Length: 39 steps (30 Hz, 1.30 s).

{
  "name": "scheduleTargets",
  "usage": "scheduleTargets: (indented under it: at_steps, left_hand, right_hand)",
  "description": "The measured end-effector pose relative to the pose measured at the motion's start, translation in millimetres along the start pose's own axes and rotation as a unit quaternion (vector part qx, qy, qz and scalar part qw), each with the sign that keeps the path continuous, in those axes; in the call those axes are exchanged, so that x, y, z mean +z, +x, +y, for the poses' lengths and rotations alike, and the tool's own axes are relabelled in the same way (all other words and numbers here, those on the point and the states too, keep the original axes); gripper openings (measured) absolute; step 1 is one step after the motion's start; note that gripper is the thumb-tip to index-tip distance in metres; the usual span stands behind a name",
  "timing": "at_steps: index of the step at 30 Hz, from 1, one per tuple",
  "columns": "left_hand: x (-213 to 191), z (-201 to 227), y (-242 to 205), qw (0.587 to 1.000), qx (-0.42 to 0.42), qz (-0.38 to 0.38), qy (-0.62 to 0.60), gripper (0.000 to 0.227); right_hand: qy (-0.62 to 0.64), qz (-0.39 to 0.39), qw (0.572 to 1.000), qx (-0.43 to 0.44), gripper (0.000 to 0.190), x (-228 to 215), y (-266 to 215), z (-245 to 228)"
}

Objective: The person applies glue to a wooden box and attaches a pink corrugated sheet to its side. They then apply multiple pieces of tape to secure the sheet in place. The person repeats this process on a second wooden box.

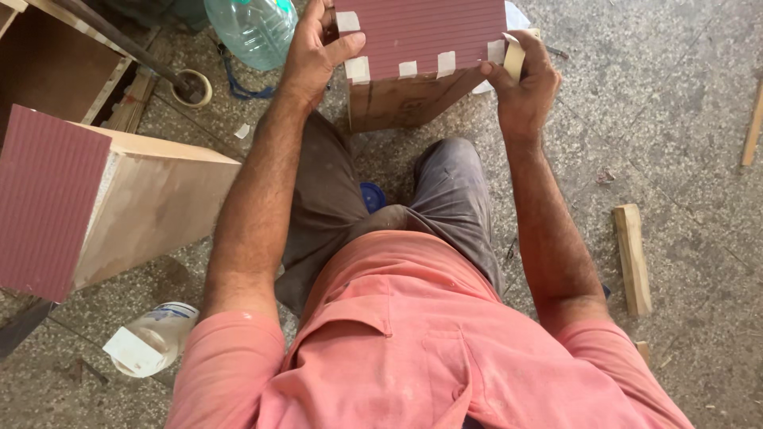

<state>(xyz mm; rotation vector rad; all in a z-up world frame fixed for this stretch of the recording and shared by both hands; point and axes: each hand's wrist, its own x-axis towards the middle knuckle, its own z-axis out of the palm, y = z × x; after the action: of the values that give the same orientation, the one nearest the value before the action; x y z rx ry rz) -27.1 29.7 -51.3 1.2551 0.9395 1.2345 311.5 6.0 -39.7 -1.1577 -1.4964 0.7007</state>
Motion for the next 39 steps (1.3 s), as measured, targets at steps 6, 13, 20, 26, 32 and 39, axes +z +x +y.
scheduleTargets:
  at_steps: [6,13,20,26,32,39]
  left_hand:
    - [-7,-14,-3,1.000,-0.002,-0.001,-0.014,0.075]
    - [2,25,-4,0.908,0.227,0.064,0.346,0.092]
    - [124,83,-43,0.896,0.184,-0.046,0.402,0.040]
    - [166,64,-47,0.952,0.028,-0.110,0.286,0.029]
    - [157,41,-20,0.900,0.116,-0.096,0.408,0.010]
    - [154,31,31,0.871,0.123,-0.060,0.471,0.015]
  right_hand:
    - [0.014,0.013,1.000,0.007,0.047,5,-6,2]
    - [0.096,0.056,0.993,0.038,0.023,-24,-14,-16]
    - [0.219,-0.017,0.913,0.343,0.014,-21,-69,-69]
    - [0.306,-0.088,0.888,0.331,0.017,-5,-78,-71]
    - [0.314,-0.083,0.885,0.334,0.014,10,-62,-64]
    - [0.359,-0.041,0.872,0.329,0.016,34,-32,-38]
